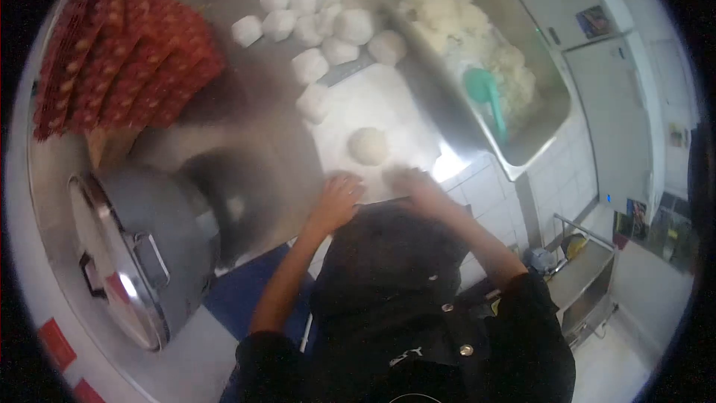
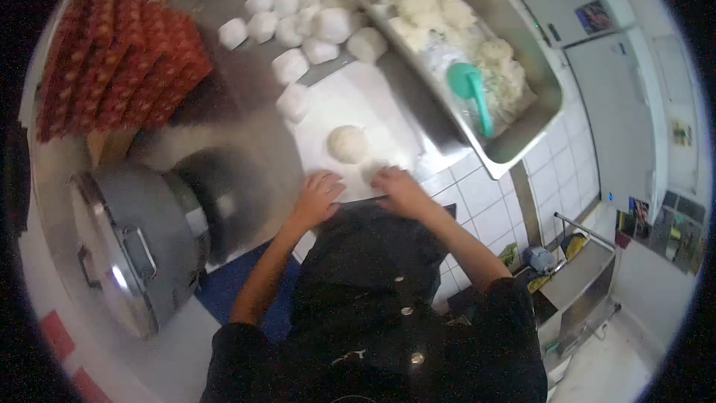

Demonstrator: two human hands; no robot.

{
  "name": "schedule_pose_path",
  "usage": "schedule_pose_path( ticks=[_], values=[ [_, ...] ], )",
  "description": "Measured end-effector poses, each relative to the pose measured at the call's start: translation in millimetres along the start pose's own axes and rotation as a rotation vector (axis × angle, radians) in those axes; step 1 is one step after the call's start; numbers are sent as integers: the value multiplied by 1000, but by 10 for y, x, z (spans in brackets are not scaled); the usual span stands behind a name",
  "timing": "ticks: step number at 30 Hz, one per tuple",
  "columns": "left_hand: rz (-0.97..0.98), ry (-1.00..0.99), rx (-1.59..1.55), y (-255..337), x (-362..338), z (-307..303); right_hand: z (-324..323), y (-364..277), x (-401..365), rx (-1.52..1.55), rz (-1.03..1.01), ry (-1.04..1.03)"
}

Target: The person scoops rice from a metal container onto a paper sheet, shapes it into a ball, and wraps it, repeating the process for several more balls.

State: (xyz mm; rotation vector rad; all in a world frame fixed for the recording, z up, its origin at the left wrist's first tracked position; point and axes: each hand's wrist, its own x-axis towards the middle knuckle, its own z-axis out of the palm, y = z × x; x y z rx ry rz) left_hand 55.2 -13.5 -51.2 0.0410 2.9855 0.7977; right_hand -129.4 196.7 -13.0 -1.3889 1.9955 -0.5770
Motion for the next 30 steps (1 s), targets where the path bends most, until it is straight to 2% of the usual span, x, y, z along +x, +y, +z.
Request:
schedule_pose_path(
  ticks=[2,3,6,8,9,10,11,12,13,14,15,18,20,21,24,27,30],
  values=[
    [74,-17,-8,-63,8,-72,316,171,14,-184,-120,89],
    [97,-30,-4,-55,-8,-99,230,69,2,-152,-80,31],
    [-70,-246,-113,-112,41,-84,356,170,-21,-252,-167,121],
    [-275,-330,-137,-112,111,-60,194,97,44,-182,-65,-101],
    [-308,-499,77,0,170,-267,104,25,64,-25,-121,-2],
    [-191,-393,66,-280,45,54,138,10,65,-73,-184,71],
    [-180,-362,21,-228,67,-218,-73,-151,85,77,-216,104],
    [-154,-336,-36,-126,97,-474,53,36,90,-40,-318,142],
    [-134,-261,-25,-184,56,-452,150,164,100,-186,-223,17],
    [-106,-194,-23,-240,67,-424,-35,40,123,-267,-217,-19],
    [-350,-343,-169,-207,162,-511,-57,70,183,-272,-212,8],
    [-227,-239,-69,-275,146,-487,-58,166,274,-232,-170,-40],
    [-197,-152,-73,-337,105,-349,-86,205,303,-56,-101,-108],
    [-183,-115,-81,-303,142,-407,-130,182,354,-134,-132,-131],
    [-245,-349,50,-146,284,-596,-305,26,381,-187,-153,-165],
    [-181,-280,43,-210,279,-535,-401,5,466,-134,-97,-193],
    [-229,-251,-77,-216,280,-529,-479,-14,457,12,-62,-205]
  ],
)
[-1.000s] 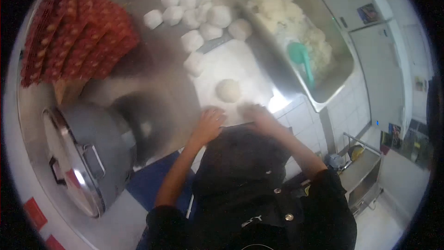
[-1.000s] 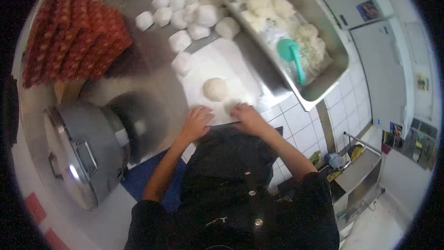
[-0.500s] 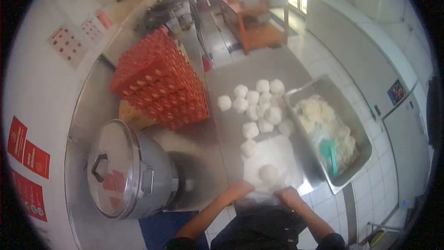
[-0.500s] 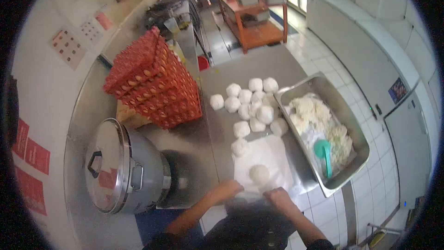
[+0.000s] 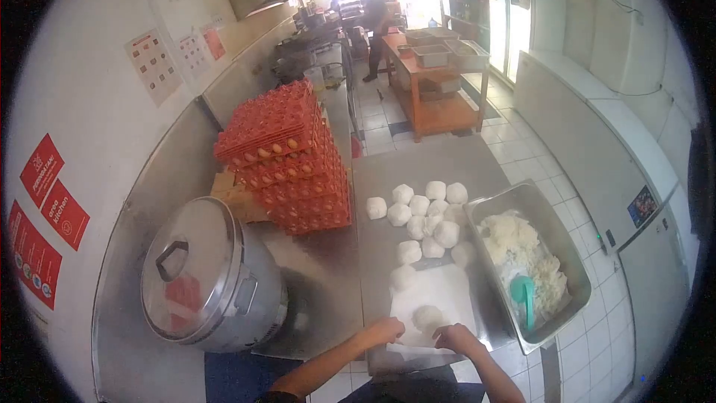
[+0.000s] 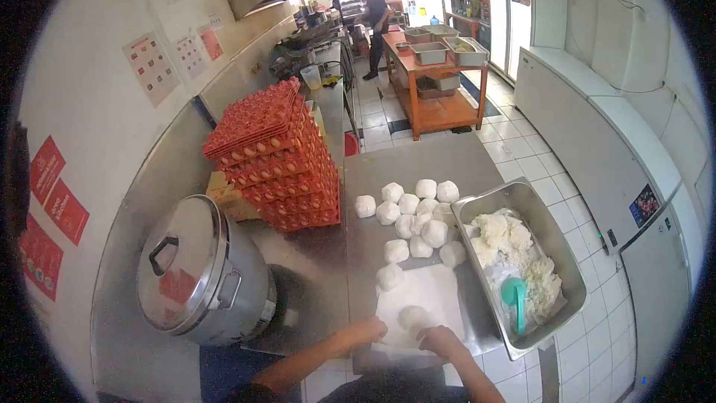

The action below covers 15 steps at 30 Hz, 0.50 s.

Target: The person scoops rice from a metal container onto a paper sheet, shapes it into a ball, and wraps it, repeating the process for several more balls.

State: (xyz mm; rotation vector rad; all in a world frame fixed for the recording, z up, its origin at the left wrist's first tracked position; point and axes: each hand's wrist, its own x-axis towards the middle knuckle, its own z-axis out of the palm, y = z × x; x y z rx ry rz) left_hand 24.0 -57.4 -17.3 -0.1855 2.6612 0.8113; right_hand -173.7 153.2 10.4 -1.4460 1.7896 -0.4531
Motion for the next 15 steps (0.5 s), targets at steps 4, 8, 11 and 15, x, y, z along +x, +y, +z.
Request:
schedule_pose_path(
  ticks=[4,8,11,15],
  values=[
    [-78,194,-97,-48,-45,68,16,13,-23,28,86,39],
    [-99,439,-101,-99,-34,62,177,249,-35,-94,110,243],
    [-193,577,-335,-134,82,144,219,453,36,130,78,536],
    [-379,586,-441,-442,375,424,306,604,276,212,239,608]
  ],
)
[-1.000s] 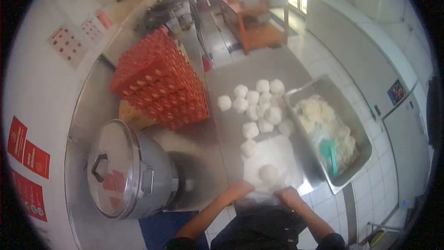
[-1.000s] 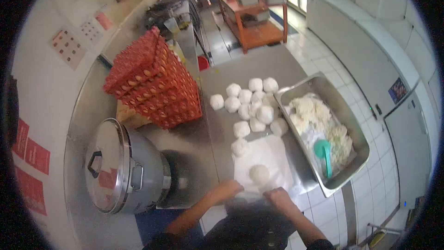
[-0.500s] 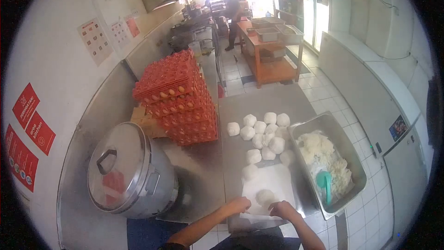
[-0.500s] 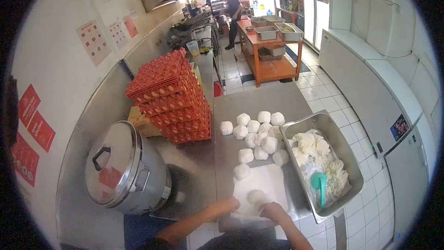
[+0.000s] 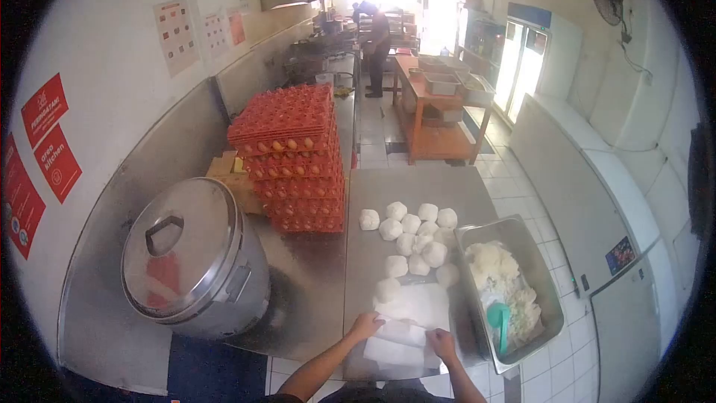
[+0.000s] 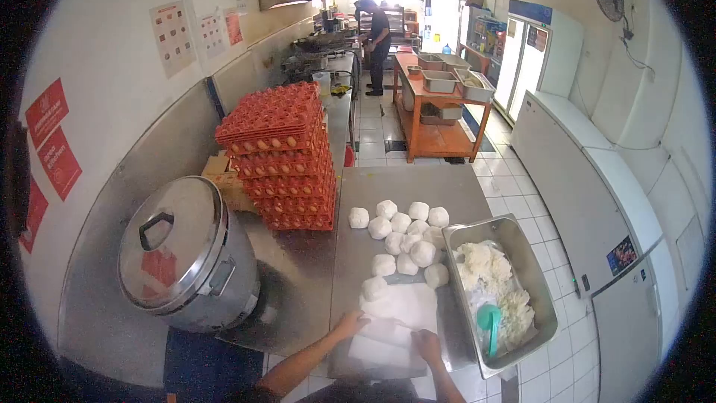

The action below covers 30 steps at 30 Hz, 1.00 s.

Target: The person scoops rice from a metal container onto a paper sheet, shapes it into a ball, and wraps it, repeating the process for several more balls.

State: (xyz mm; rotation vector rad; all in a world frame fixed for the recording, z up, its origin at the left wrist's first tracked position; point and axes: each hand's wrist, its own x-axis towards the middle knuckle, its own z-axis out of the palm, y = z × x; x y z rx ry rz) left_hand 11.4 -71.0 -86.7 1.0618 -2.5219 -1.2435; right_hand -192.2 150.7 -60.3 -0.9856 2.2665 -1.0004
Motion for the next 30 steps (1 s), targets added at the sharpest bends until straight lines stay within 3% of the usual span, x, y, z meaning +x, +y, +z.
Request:
schedule_pose_path(
  ticks=[7,10,13,16,20,23,24,27,28,29,30],
  values=[
    [-139,-30,171,187,-15,237,231,-26,70,-210,34,56],
    [-119,-53,262,377,-28,137,201,13,134,-276,90,-40],
    [85,137,359,519,-41,121,137,106,141,-191,53,-96],
    [370,230,199,784,-148,158,36,73,83,-54,61,106],
    [464,126,298,916,-333,244,-164,293,-54,217,177,298],
    [472,78,352,860,-391,353,-242,811,-149,519,334,209],
    [485,101,390,886,-404,322,-283,847,-220,419,274,236],
    [571,152,359,828,-367,276,-564,386,-438,394,445,149],
    [616,175,293,823,-380,278,-448,710,-427,448,338,196],
    [711,131,403,793,-385,326,-406,1093,-403,449,325,107],
    [651,-53,636,1026,-502,186,-403,952,-476,429,202,174]
  ],
)
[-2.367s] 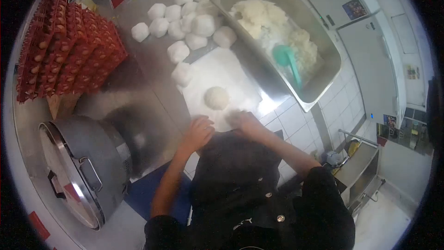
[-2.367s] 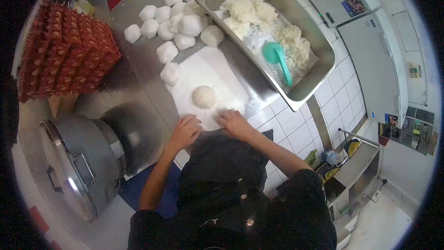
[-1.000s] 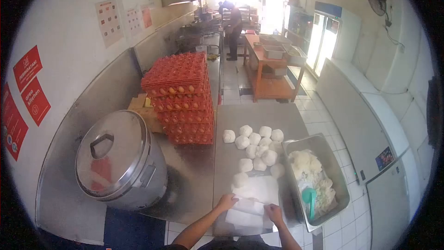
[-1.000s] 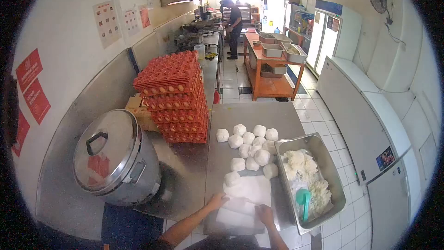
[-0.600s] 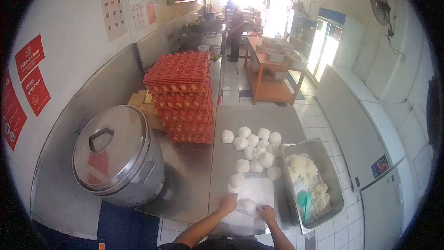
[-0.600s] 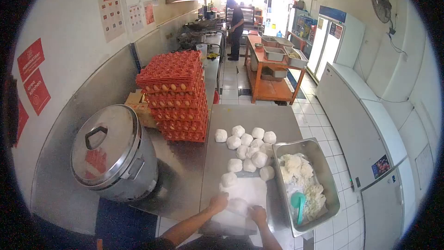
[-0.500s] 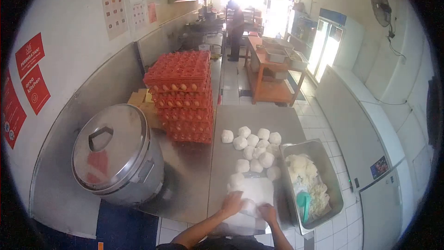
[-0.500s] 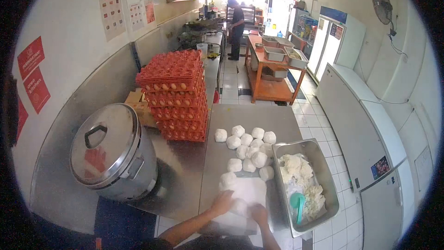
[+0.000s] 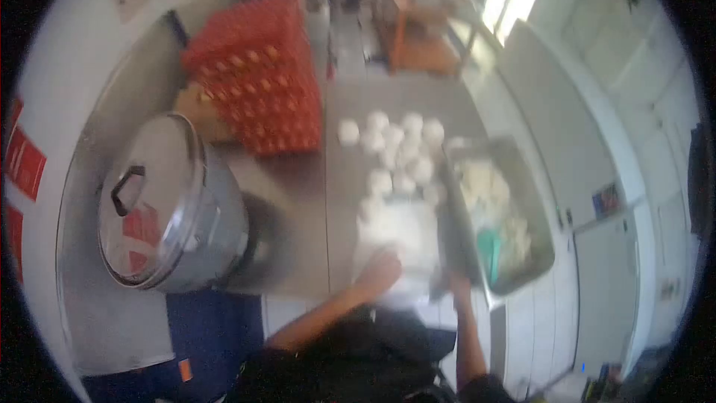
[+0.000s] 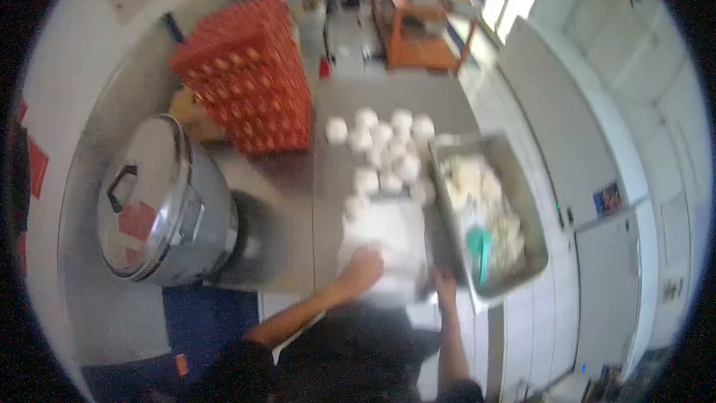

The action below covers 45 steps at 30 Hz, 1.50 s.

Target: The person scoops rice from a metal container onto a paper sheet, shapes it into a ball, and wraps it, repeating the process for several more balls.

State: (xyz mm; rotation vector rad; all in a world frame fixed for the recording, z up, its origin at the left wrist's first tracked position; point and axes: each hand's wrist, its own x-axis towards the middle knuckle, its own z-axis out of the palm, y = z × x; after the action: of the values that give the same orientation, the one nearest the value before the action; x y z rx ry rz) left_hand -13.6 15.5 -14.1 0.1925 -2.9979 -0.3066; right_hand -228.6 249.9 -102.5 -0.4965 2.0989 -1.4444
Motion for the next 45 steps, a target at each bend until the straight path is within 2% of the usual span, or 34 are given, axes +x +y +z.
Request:
schedule_pose_path(
  ticks=[1,2,3,5,8,11,12,16,19,21,23,25,27,31,33,34,37,38,40,45],
  values=[
    [32,-65,-168,66,-64,-117,42,-109,-30,82,23,-20],
    [-125,-215,-470,145,-277,182,12,-48,-98,291,93,-129],
    [21,-477,-443,208,-304,-151,5,40,-94,260,156,-191],
    [-64,-853,-528,268,-325,-179,157,-524,-272,325,367,-49],
    [-48,-121,-611,301,-404,-32,199,-608,-192,221,595,-154],
    [-113,-7,-329,291,-147,-206,257,-464,-131,379,638,-326],
    [-152,-69,-298,268,-109,-129,286,-438,-77,276,593,-402],
    [-152,-115,-223,227,-96,27,287,-553,126,-268,385,-650],
    [-177,-164,-228,272,-137,57,309,-886,223,-344,194,-582],
    [-202,-214,-203,239,-92,51,326,-346,610,-14,-75,-496],
    [-188,-213,-199,238,-115,33,600,-364,895,-425,-145,-178],
    [-160,-171,-197,208,-149,127,773,-647,1040,-349,-342,-105],
    [-155,-182,-167,227,-156,42,839,-959,1040,-514,-205,-79],
    [-155,-196,-141,232,-157,-23,866,-823,1277,-1093,-468,-626],
    [-140,-230,-90,257,-183,-131,999,-978,1204,-1237,-530,-652],
    [-129,-217,-75,265,-201,-172,1106,-1104,1165,-1262,-384,-553],
    [-130,-141,-79,271,-227,18,1434,-1364,1125,-1345,-467,-421],
    [-136,-86,-106,270,-229,93,1507,-1380,1148,-1273,-480,-457],
    [-131,-106,-104,246,-226,171,1681,-1327,1202,-1126,-500,-538],
    [-137,-166,-143,255,-253,-55,2035,-1333,1113,-1183,-393,-333]
  ],
)
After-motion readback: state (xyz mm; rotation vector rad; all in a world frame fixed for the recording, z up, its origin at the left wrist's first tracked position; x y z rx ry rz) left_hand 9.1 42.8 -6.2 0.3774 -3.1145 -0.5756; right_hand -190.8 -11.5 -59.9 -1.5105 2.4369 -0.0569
